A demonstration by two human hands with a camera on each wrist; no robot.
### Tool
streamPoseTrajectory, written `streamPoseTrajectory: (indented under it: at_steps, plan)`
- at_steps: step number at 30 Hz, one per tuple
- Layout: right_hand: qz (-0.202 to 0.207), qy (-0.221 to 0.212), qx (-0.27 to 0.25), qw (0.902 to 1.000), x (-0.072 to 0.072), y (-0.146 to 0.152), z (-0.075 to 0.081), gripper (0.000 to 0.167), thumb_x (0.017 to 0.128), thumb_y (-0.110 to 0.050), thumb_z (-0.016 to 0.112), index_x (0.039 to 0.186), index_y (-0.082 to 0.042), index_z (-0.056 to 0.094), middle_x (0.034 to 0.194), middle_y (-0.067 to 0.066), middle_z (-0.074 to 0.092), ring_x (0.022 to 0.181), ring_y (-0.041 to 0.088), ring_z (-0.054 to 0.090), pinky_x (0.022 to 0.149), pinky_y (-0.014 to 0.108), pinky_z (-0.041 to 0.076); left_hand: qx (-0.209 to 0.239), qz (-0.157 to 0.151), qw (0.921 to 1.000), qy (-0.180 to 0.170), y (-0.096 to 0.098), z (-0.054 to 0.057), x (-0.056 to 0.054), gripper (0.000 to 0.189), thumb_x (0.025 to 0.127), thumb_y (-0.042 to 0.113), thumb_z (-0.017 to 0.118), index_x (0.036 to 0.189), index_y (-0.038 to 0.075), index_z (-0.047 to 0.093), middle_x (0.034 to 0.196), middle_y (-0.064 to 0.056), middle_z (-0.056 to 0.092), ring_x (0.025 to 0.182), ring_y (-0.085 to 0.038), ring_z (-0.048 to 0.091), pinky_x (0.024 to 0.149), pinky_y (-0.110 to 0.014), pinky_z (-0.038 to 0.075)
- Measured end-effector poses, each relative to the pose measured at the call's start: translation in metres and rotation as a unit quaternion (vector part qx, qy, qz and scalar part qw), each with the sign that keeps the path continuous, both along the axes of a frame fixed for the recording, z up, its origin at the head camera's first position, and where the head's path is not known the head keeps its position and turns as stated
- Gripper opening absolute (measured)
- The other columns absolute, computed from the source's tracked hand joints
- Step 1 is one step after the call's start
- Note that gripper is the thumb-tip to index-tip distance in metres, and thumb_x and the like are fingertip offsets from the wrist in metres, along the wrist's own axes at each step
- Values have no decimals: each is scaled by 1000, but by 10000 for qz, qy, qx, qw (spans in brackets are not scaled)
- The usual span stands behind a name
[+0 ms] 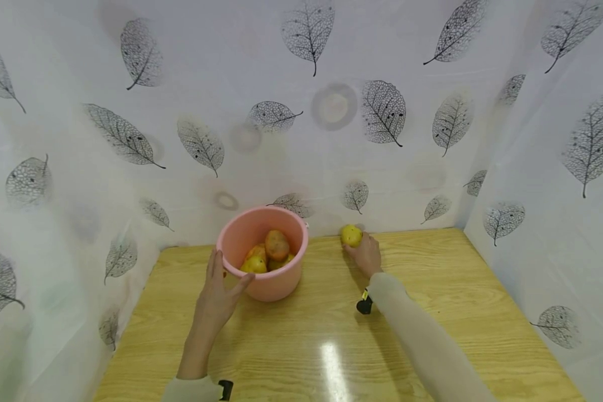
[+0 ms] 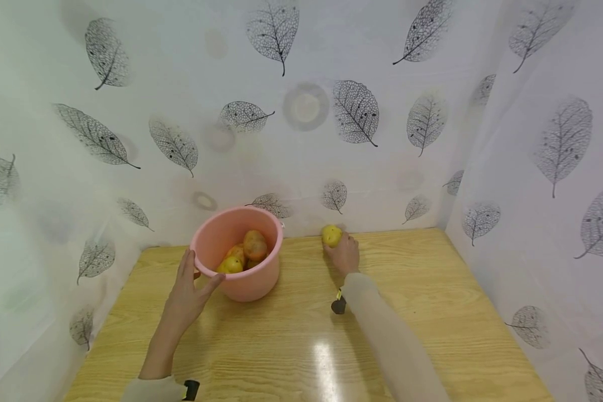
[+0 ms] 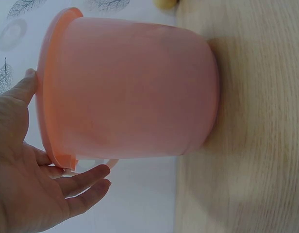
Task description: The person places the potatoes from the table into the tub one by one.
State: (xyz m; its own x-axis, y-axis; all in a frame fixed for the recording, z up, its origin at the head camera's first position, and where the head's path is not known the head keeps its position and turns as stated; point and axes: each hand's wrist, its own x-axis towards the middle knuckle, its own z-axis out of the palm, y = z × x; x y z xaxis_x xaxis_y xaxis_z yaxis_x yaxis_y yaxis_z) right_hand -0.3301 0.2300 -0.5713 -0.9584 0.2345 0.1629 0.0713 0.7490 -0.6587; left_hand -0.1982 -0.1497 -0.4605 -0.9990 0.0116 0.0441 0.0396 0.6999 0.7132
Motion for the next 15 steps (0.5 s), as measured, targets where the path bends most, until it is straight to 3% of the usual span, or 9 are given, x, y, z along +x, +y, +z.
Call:
streamPoseTrajectory:
  at_steps: [7,15]
  plan:
    - [-22,51,-59,10000,1,2,1,61,89,-27,79,127,14,56,110,32,64,99,43,62,80,53,50,-14,9,10000,-12,1,-1,0,108,97,66,58,167,12,-4,173,-11,-3,147,-44,36,108,-70,37]
    - [52,152,-221,9996,2,6,16,66,87,-30,75,132,12,53,108,29,62,95,39,60,79,50,50,-40,-6,10000,-1,0,-1,-1,106,98,61,60,167,12,-4,173,-12,-2,145,-45,38,106,-69,39]
